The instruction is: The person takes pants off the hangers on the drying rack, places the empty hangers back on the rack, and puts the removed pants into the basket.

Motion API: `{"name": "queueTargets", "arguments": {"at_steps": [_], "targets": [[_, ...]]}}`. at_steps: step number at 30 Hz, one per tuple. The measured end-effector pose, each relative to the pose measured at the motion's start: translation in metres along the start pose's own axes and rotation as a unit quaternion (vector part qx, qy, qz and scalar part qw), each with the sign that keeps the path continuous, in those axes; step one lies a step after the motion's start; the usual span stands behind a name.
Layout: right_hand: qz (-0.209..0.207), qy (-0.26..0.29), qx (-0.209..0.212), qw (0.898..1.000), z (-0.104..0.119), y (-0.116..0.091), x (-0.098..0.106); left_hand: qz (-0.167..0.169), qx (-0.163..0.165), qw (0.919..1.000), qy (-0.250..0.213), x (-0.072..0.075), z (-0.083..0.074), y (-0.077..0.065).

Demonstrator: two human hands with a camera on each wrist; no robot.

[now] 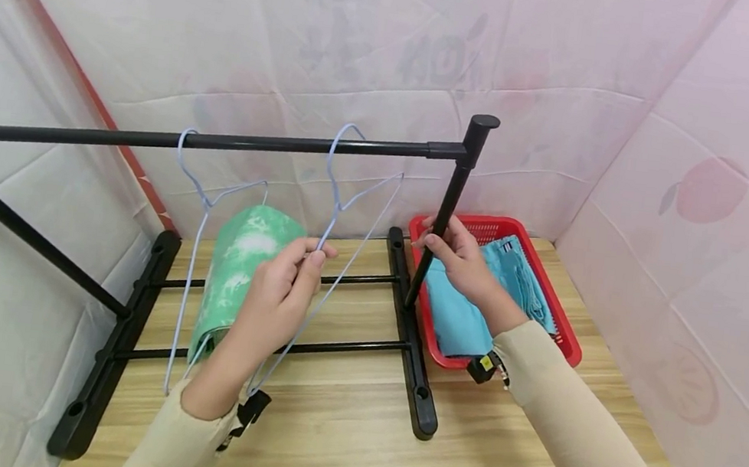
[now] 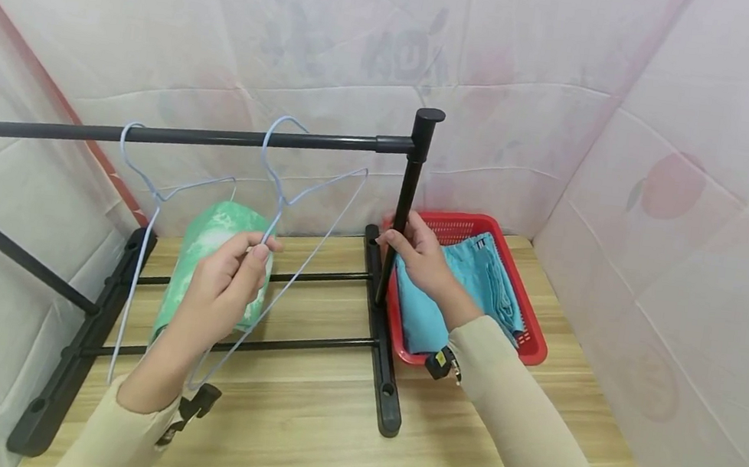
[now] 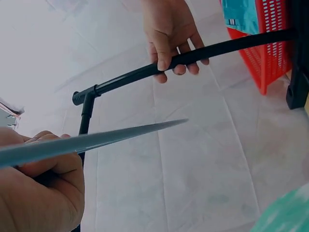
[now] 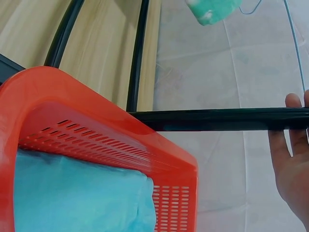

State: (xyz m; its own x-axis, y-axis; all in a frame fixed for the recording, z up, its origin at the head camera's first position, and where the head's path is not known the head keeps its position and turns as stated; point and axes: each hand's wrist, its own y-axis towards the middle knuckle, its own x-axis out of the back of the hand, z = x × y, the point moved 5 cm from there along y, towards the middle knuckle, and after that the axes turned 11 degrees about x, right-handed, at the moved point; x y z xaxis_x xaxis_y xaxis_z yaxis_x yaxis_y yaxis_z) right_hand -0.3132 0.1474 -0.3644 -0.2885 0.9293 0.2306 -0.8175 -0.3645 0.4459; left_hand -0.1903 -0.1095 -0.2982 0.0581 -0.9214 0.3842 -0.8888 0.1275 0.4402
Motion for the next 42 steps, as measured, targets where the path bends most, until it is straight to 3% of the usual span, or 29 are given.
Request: {"name": "queueTargets", "arguments": {"at_steps": [12,18,23,30,37,42], "targets": [[-0.001,0.005,0.020,1.000,-0.002,0.001,-0.007,-0.001,0.069,0.9958,-0.060,-0.009,0.018,0.026],[-0.003,0.007,0.024,1.000,-0.003,0.001,-0.007,-0.007,0.092,0.9946,-0.048,-0.014,0.028,0.032],[0.000,0.006,0.021,1.000,-0.012,0.003,-0.006,-0.007,0.108,0.9935,-0.036,-0.016,0.027,0.034],[-0.005,0.007,0.034,0.999,-0.030,0.005,-0.003,0.011,0.125,0.9913,-0.039,-0.016,0.005,0.032],[-0.007,-0.002,0.040,0.999,-0.029,0.004,-0.004,0.008,0.135,0.9900,-0.041,-0.019,0.010,0.030],[-0.008,-0.005,0.038,0.999,-0.031,0.004,-0.002,0.011,0.136,0.9897,-0.042,-0.027,0.034,0.030]]}}
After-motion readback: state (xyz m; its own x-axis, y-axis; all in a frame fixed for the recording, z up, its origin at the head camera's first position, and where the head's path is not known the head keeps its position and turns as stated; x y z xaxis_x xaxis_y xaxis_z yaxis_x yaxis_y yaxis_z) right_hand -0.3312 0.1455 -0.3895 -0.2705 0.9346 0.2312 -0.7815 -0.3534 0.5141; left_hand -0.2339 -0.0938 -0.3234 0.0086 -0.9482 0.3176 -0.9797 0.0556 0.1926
